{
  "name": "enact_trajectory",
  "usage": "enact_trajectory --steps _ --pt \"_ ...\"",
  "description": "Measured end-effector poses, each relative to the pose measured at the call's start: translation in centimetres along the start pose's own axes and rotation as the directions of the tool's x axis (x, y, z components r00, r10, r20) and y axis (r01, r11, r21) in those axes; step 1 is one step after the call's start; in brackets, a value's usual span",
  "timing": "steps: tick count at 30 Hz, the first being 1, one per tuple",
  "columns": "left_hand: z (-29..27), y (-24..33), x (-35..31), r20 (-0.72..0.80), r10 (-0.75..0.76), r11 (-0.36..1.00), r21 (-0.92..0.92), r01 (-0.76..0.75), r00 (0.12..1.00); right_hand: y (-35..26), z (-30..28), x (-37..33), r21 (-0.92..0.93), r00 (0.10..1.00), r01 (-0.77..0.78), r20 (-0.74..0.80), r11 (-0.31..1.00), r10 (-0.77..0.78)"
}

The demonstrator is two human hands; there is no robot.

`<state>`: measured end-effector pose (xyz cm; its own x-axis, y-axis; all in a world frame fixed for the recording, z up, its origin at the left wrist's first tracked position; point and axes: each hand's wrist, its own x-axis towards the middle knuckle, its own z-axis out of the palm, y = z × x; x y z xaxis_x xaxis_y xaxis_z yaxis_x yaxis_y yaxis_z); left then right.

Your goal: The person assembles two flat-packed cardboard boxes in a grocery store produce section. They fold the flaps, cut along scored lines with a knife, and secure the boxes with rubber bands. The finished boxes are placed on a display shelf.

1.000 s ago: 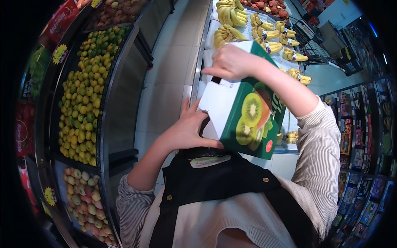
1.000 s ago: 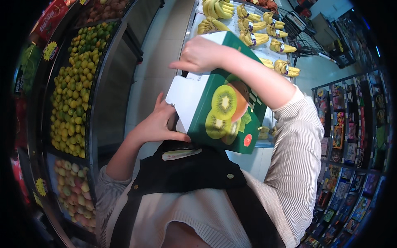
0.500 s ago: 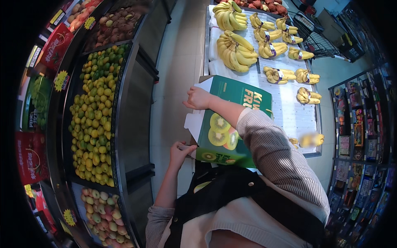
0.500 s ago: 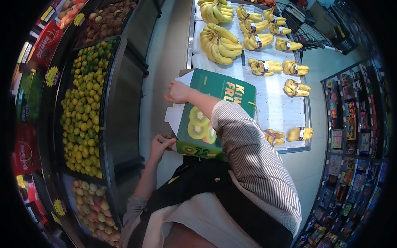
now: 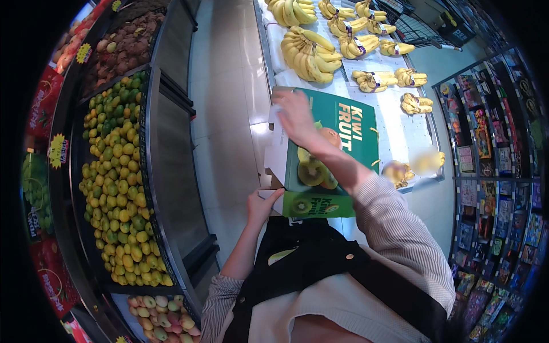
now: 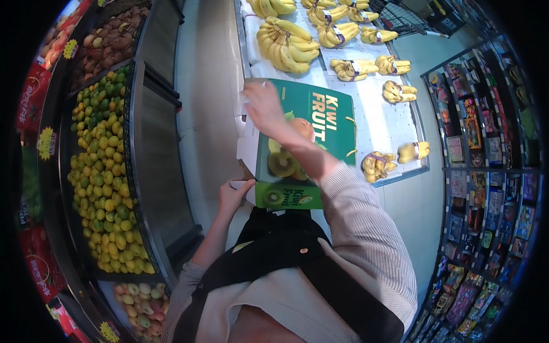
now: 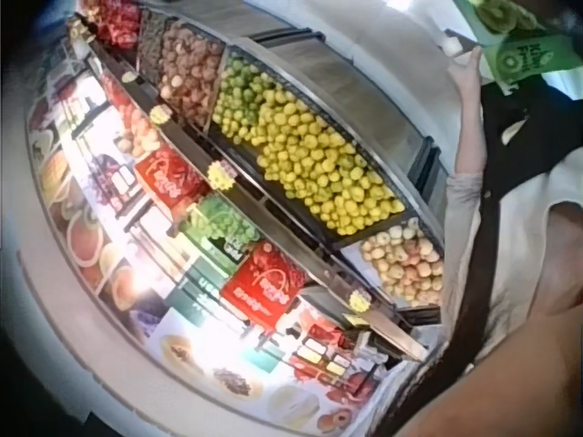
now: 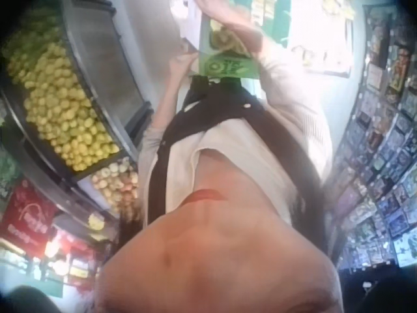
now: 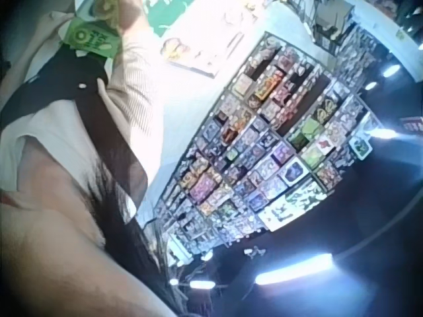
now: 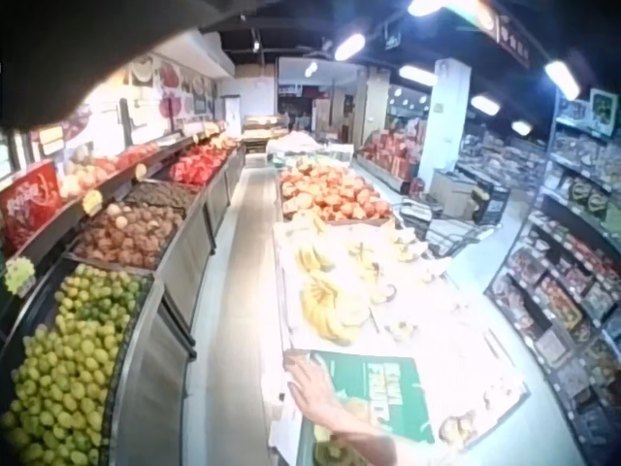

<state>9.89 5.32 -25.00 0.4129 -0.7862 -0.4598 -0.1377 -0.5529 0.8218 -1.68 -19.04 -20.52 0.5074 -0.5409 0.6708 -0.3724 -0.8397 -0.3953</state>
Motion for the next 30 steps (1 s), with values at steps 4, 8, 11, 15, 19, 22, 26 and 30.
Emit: enact_trajectory --steps 4,8,11,15,19,22,26,30 --pt "0.2 -1.4 0.0 0.020 0.037 0.999 -0.001 -0.037 0.999 -2.8 -4.9 -7.9 -0.301 0.931 -0.335 0.041 0.893 0.363" --pt "0.2 -1.0 -0.8 0.012 0.029 0.996 0.085 -0.030 1.000 -3.7 -3.9 -12.8 -0.456 0.855 -0.363 0.184 0.812 0.485" --pt "1.1 -4.1 0.7 0.001 0.069 0.996 -0.053 -0.069 0.998 -1.7 -1.5 -14.6 -0.469 0.845 -0.373 0.186 0.801 0.502" --pt "0.1 -6.2 2.7 0.138 -0.026 1.000 0.010 0.025 0.990 -0.6 0.4 -15.5 -0.460 0.866 -0.364 0.153 0.810 0.476" --pt "-0.5 -5.8 4.7 0.309 -0.127 0.979 -0.112 0.168 0.943 -1.6 -0.8 -14.0 -0.391 0.869 -0.414 0.099 0.822 0.485" --pt "-2.1 -5.7 5.4 0.300 -0.079 0.966 -0.214 0.148 0.951 -1.7 -8.1 -11.0 -0.089 0.735 -0.673 0.039 0.735 0.677" --pt "-4.4 -6.7 6.0 0.405 -0.107 0.930 -0.282 0.236 0.908 6.3 -14.4 -22.9 0.144 0.195 -0.969 -0.067 0.203 0.979" --pt "-6.9 -8.2 7.0 0.427 -0.203 0.925 -0.212 0.316 0.881 3.9 -14.8 -24.5 0.517 -0.044 -0.694 0.664 -0.501 0.746"
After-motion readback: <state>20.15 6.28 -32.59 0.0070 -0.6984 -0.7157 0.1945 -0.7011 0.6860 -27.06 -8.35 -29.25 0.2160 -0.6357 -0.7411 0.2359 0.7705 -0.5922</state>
